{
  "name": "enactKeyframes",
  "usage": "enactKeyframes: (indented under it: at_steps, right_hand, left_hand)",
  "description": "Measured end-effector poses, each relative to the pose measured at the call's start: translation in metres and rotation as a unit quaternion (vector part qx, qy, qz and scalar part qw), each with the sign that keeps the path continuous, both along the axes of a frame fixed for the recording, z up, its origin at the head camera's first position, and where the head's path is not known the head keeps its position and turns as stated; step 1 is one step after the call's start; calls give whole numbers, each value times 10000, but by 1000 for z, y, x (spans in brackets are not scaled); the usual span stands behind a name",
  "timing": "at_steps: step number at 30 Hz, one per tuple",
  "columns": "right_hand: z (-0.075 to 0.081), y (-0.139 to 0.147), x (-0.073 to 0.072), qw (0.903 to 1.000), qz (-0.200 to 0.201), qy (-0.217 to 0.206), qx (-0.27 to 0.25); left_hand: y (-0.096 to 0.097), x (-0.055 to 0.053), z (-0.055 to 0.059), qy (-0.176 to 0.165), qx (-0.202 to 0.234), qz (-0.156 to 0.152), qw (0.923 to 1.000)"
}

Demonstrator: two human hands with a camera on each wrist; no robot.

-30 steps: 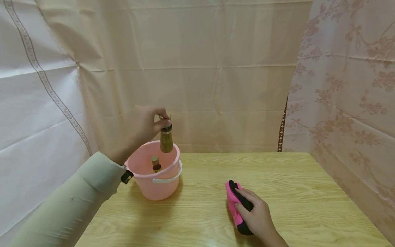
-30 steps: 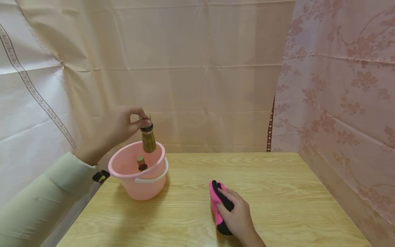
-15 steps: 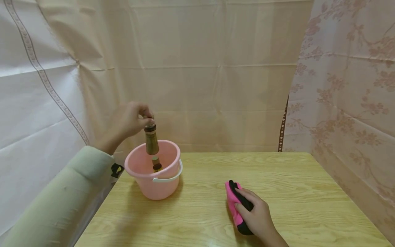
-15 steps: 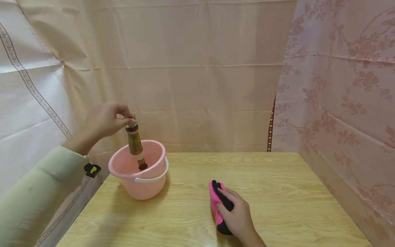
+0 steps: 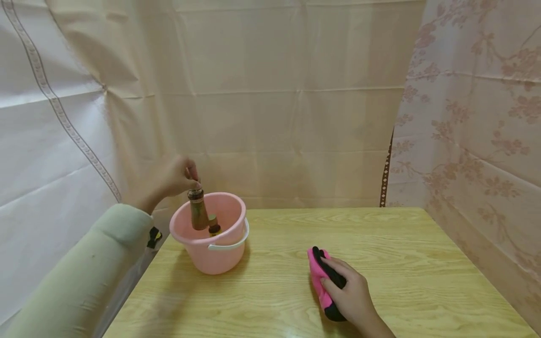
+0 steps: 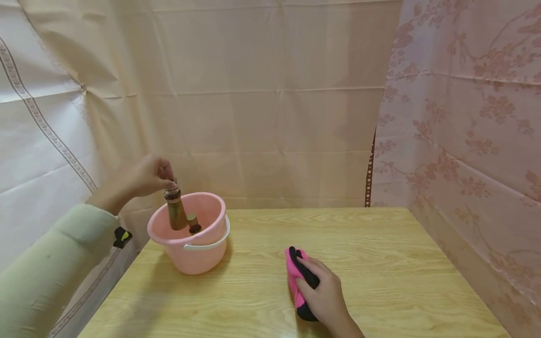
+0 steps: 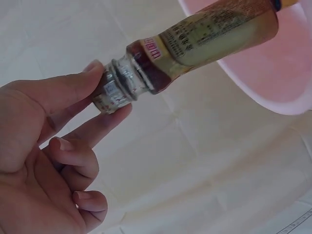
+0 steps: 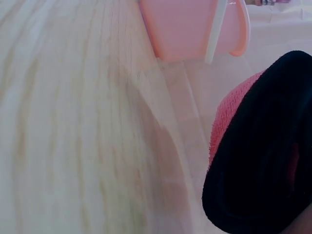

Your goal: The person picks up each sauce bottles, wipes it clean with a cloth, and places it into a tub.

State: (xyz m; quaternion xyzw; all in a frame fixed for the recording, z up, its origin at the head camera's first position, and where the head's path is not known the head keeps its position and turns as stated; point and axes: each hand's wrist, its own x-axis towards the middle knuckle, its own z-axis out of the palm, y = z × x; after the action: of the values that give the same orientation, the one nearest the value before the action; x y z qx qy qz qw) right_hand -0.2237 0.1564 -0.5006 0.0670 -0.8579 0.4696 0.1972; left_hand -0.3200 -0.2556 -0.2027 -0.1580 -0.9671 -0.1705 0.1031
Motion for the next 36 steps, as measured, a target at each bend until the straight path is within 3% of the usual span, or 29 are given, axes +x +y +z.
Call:
enactKeyframes:
  at_steps: [3,7,13,17,21,26,30,36]
  right_hand:
    - [-1,0,0,10000,26,4,-23]
    - [-2,0,0,10000,23,-37,2]
    - [-2,0,1,10000,22,-76,-11]
    - [0,0,1,9999,20,-105,-15]
    - [0,0,1,9999,19,-115,23]
    - [0,1,1,9999,9,-162,-10]
    - [1,1,1,9998,26,-205,-19]
    - [2,0,1,9997,53,-250,-59]
  left_hand:
    - [-4,-2,-4,-34,-333,143,9993]
    - [-7,-4,-12,-156,-464,131,9987]
    - [-9,-4,-24,-354,-380,-30,9986]
    - [-8,-4,-30,-626,-458,68,9970]
    - [-6,-5,-32,-1039,-725,229,9917]
    - [-5,-14,-35,-1285,-1363,14,9823]
    - [-8,-19,-40,-1602,-1503,-17,9756]
    - [-10,-22,-51,-1661,-1675,171,9716]
